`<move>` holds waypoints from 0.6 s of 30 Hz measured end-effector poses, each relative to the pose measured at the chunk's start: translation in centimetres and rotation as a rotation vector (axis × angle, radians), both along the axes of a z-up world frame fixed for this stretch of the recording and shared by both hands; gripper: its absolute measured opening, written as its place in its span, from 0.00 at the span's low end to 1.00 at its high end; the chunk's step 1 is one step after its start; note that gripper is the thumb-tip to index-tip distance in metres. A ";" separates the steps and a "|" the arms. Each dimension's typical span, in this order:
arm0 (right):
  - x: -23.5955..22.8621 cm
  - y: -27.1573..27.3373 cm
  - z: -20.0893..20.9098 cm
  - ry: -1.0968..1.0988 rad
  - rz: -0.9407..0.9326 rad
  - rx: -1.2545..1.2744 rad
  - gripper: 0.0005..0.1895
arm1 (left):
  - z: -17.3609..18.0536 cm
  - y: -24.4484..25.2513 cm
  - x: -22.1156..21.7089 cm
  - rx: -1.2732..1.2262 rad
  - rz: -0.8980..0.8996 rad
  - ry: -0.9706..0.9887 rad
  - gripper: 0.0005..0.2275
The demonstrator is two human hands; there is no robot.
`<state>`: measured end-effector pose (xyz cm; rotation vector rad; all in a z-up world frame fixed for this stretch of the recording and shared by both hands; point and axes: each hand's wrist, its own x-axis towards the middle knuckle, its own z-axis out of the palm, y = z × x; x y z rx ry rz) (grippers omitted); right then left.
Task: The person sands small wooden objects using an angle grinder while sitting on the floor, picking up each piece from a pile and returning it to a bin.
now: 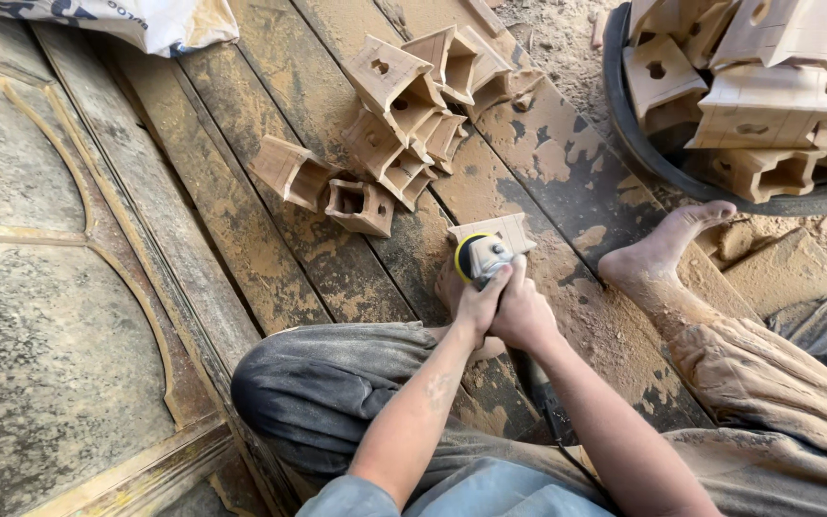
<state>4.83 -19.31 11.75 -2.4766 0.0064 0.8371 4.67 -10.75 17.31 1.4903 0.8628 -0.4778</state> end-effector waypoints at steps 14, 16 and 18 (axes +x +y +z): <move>1.3 -8.3 3.9 -0.074 -0.392 0.084 0.49 | -13.9 3.4 -0.8 0.794 -0.412 -0.450 0.33; 1.7 -8.6 4.4 -0.089 -0.411 0.108 0.50 | -12.3 3.6 -0.1 0.917 -0.595 -0.344 0.34; 2.1 -8.4 4.9 -0.115 -0.436 0.145 0.51 | -14.3 4.5 1.3 1.046 -0.779 -0.241 0.36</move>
